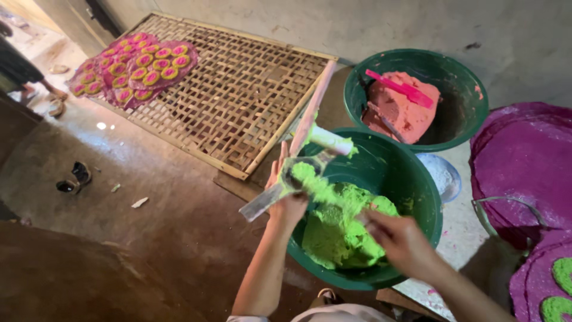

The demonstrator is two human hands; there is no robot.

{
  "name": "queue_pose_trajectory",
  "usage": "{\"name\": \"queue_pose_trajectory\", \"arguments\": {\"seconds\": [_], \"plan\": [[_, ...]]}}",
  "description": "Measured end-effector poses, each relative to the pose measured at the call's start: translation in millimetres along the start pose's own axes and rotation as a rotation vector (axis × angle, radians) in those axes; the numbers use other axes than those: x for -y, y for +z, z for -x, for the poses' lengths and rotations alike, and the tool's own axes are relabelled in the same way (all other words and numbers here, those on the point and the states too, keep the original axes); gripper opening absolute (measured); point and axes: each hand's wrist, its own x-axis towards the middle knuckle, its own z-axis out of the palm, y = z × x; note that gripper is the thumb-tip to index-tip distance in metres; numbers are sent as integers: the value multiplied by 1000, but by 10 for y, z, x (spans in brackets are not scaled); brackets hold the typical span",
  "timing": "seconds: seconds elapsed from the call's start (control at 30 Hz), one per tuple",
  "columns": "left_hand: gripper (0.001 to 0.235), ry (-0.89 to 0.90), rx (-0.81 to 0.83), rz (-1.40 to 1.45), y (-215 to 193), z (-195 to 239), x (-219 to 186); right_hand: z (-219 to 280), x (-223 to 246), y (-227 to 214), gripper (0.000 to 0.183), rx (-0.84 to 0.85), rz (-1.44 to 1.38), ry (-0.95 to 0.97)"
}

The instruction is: The person prepares colorful dough items by hand and using a small hand-held extruder tool, placing small green dough rings onto larger pink circular dough bases on a table.

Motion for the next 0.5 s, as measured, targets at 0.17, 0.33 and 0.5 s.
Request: {"name": "queue_pose_trajectory", "arguments": {"seconds": [0.17, 0.33, 0.5], "plan": [[60, -50, 110, -3, -2, -66, -263, -270, -36, 110, 35, -155, 21, -140], [89, -584, 192, 303, 244, -113, 78, 13, -108, 197, 34, -24, -29, -89], [24, -398, -53, 1035, 578, 74, 515, 114, -372, -22, 66, 288, -306, 251]]}}
